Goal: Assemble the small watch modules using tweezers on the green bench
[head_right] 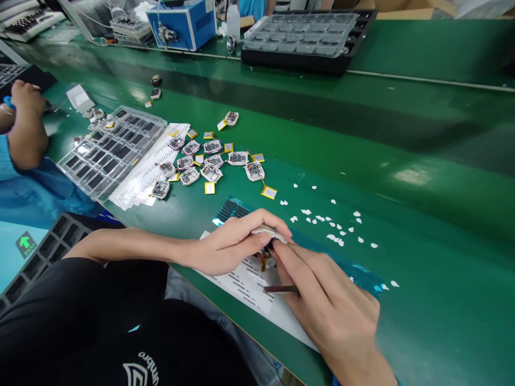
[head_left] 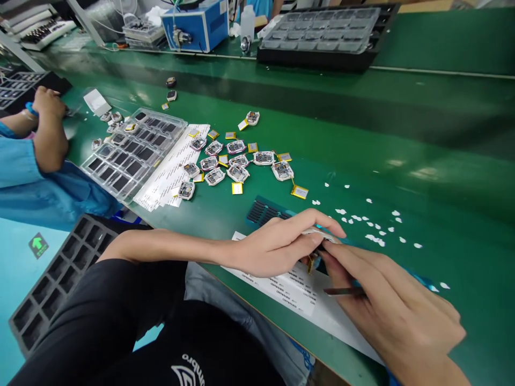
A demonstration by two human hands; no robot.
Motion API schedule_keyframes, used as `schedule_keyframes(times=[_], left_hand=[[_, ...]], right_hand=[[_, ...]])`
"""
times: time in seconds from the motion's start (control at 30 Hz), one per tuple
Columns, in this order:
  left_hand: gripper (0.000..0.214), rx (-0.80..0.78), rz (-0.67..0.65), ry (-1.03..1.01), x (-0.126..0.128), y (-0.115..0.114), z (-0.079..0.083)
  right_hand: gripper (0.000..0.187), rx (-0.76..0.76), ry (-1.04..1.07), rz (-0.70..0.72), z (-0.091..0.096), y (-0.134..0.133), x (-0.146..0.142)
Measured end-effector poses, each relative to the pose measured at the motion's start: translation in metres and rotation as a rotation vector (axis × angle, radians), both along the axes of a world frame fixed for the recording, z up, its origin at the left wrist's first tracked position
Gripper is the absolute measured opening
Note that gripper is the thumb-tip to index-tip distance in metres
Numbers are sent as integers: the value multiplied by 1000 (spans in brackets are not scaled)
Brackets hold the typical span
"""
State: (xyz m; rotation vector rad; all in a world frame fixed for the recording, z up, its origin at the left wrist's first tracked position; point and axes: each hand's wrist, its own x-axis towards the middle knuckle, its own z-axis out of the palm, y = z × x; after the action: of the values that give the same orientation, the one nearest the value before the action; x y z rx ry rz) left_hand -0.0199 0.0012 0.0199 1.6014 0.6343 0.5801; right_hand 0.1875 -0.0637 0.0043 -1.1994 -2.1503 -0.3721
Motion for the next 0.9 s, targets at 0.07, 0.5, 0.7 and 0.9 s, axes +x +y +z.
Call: schedule_keyframes(times=[0.07, 0.5, 0.7, 0.9], left_hand=[[36, -9, 8, 28, 0, 2, 0], [23, 43, 34, 23, -1, 7, 3], [21, 9, -9, 94, -2, 7, 8], [19, 62, -79, 186, -3, 5, 10]], right_hand=[[61, -22, 48, -30, -1, 1, -1], [32, -99, 178, -71, 5, 5, -4], [60, 16, 107, -4, 8, 9, -2], [71, 55, -34, 104, 6, 1, 11]])
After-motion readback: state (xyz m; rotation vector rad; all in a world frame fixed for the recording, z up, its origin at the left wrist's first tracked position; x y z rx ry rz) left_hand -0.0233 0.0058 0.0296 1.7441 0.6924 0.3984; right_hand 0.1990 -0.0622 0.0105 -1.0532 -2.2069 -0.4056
